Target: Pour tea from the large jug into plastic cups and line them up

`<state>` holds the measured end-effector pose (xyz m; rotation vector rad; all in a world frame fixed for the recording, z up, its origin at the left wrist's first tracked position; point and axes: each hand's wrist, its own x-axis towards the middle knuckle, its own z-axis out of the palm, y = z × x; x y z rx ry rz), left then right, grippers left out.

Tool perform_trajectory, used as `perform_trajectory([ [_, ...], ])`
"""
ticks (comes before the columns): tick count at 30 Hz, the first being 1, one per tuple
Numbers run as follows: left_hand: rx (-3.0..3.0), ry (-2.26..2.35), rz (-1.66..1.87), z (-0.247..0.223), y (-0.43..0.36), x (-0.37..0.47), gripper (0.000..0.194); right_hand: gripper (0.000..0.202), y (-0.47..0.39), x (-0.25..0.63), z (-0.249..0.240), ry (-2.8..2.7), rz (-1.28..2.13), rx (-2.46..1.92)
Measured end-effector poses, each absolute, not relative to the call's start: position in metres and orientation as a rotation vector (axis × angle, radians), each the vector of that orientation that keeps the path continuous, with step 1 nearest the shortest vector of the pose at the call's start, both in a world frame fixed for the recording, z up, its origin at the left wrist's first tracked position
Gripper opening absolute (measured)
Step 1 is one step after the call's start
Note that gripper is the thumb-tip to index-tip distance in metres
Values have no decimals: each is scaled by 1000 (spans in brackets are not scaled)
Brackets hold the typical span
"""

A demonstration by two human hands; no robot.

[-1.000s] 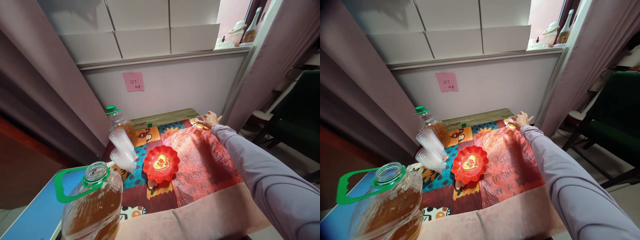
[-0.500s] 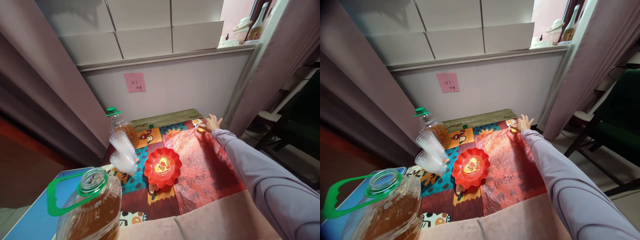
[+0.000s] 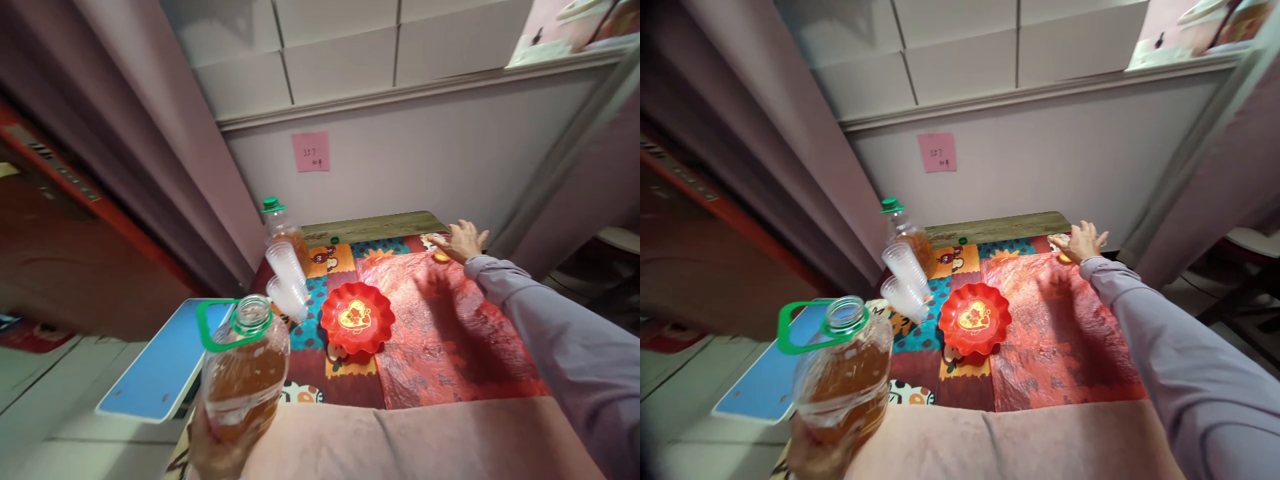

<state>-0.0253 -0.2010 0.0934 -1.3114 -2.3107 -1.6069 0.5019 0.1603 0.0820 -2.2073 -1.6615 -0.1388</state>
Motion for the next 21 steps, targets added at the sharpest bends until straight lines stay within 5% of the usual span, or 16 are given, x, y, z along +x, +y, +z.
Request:
perform_trajectory([
  [5,-1314,-2222,-1598,41,-192,-61,91,53,135,425,124,-1845,-132,-1652],
  [12,-1443,-2123,-1602,39,-195,-63,103,27,42,263,148,-2153,275,-964],
  [21,-1535,-2073,-1517,45,-198,-62,96,29,31,159,165,-2529,269,-884],
])
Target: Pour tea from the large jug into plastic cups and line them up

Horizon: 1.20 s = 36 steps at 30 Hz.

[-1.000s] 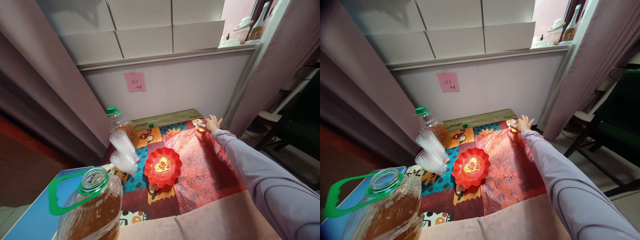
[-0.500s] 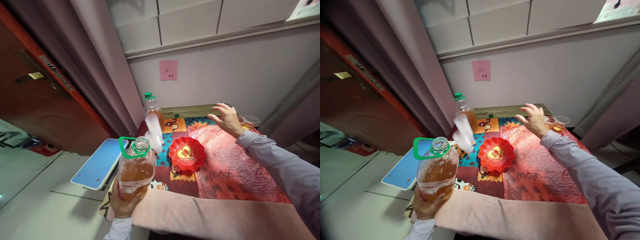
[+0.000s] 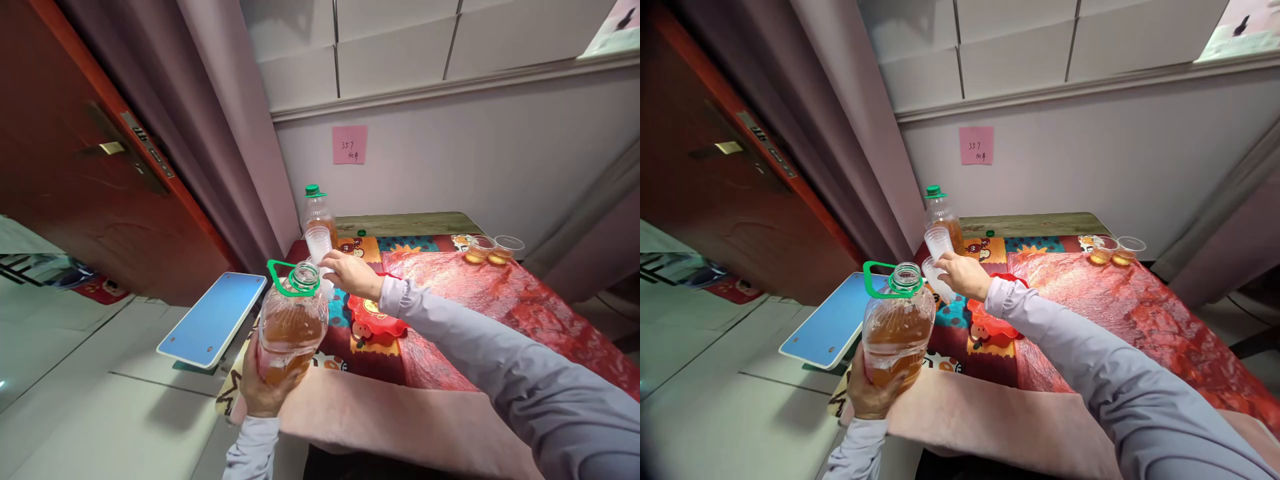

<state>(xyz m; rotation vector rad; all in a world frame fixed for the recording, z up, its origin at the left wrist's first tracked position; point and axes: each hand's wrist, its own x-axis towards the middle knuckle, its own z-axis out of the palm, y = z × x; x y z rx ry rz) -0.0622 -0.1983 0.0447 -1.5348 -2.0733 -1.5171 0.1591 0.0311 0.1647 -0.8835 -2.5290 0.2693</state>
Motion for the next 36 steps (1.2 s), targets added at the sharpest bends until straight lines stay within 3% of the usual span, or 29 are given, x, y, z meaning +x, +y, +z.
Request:
perform_trajectory([
  [12,-1556,-2045,-1661,38,-194,-66,100,22,38,148,160,-2581,199,-902],
  [19,-1563,-1978,-1727,32,-192,-67,108,2,46,149,150,-2409,248,-858],
  [28,-1591,-1900,-1649,35,-193,-67,106,8,38,202,165,-1919,177,-688],
  [36,-1531,-1921,-1695,33,-189,-65,109,16,16,293,89,-2293,150,-1034],
])
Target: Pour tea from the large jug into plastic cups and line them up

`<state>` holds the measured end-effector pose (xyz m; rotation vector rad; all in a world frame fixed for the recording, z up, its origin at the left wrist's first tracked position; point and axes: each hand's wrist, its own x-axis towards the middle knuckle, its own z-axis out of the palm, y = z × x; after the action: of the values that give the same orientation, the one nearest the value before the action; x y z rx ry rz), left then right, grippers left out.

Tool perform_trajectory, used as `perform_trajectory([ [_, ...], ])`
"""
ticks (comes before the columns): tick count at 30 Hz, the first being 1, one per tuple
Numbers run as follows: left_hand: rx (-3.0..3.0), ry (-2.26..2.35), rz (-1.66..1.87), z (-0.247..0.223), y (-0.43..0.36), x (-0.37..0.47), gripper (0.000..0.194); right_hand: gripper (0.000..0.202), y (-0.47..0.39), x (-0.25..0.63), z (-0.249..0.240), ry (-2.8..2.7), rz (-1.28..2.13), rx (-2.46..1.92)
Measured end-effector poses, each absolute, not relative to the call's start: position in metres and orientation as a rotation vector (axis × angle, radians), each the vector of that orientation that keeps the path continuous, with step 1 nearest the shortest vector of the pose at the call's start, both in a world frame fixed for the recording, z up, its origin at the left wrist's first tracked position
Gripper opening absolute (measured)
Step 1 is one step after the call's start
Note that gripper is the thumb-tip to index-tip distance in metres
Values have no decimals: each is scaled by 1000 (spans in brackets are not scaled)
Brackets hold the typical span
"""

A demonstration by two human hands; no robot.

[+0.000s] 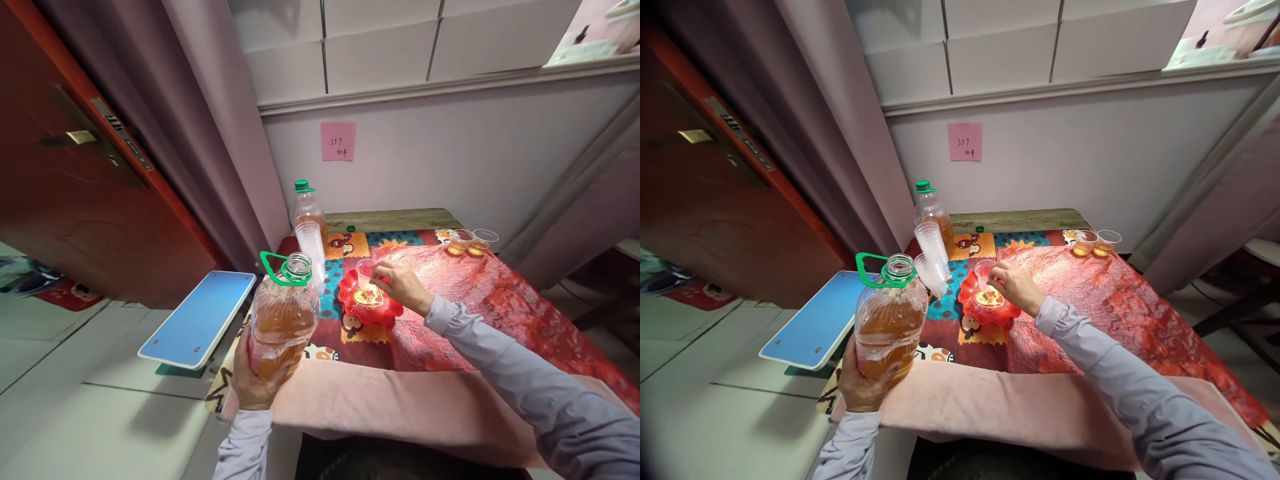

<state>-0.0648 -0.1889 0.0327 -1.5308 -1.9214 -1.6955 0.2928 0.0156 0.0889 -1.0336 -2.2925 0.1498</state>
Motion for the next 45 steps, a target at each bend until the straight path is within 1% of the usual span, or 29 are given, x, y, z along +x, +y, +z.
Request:
perform_trajectory([
  [3,-1489,-1941,-1728,33,-188,-64,109,16,14,302,68,-2334,153,-1133],
  [7,-1457,-1939,-1817,32,-188,-64,104,15,16,301,61,-2347,157,-1142],
  [15,-1503,-1926,-1674,26,-189,-71,107,13,10,297,57,-2395,145,-1139],
  [16,-1504,-1923,-1663,26,-189,-71,107,18,7,298,59,-2393,125,-1139],
  [19,-1521,-1917,-1620,28,-190,-71,105,39,-4,303,69,-2294,30,-1144],
  [21,-1567,-1897,-1567,31,-190,-69,105,43,-13,303,79,-2130,27,-1140],
  [23,-1619,-1847,-1496,33,-189,-67,107,39,-25,298,88,-1937,153,-1108],
  [25,-1661,-1769,-1417,35,-186,-65,112,39,-37,283,96,-1764,406,-1037],
  [26,-1686,-1718,-1377,36,-184,-64,115,41,-44,273,98,-1689,556,-988],
  [28,-1744,-1622,-1304,37,-179,-64,118,53,-57,250,101,-1570,844,-865],
  [30,-1804,-1585,-1276,37,-176,-64,115,66,-69,226,100,-1487,1060,-730],
  [32,-1832,-1643,-1342,38,-173,-63,109,67,-79,208,99,-1406,1194,-654],
  [35,-1804,-1792,-1521,40,-171,-60,104,59,-86,195,94,-1265,1279,-693],
  [37,-1793,-1833,-1548,43,-172,-57,104,56,-86,195,91,-1205,1308,-734],
  [39,-1813,-1835,-1517,47,-173,-55,107,56,-84,197,89,-1178,1334,-739],
  [41,-1883,-1816,-1534,51,-176,-56,113,58,-80,199,88,-1156,1344,-718],
  [43,-1949,-1815,-1717,55,-179,-59,119,61,-77,199,85,-1132,1342,-703],
  [44,-1915,-1832,-1869,56,-180,-60,116,61,-76,198,84,-1112,1348,-700],
  [45,-1809,-1873,-2034,56,-180,-62,107,61,-75,197,83,-1089,1361,-697],
])
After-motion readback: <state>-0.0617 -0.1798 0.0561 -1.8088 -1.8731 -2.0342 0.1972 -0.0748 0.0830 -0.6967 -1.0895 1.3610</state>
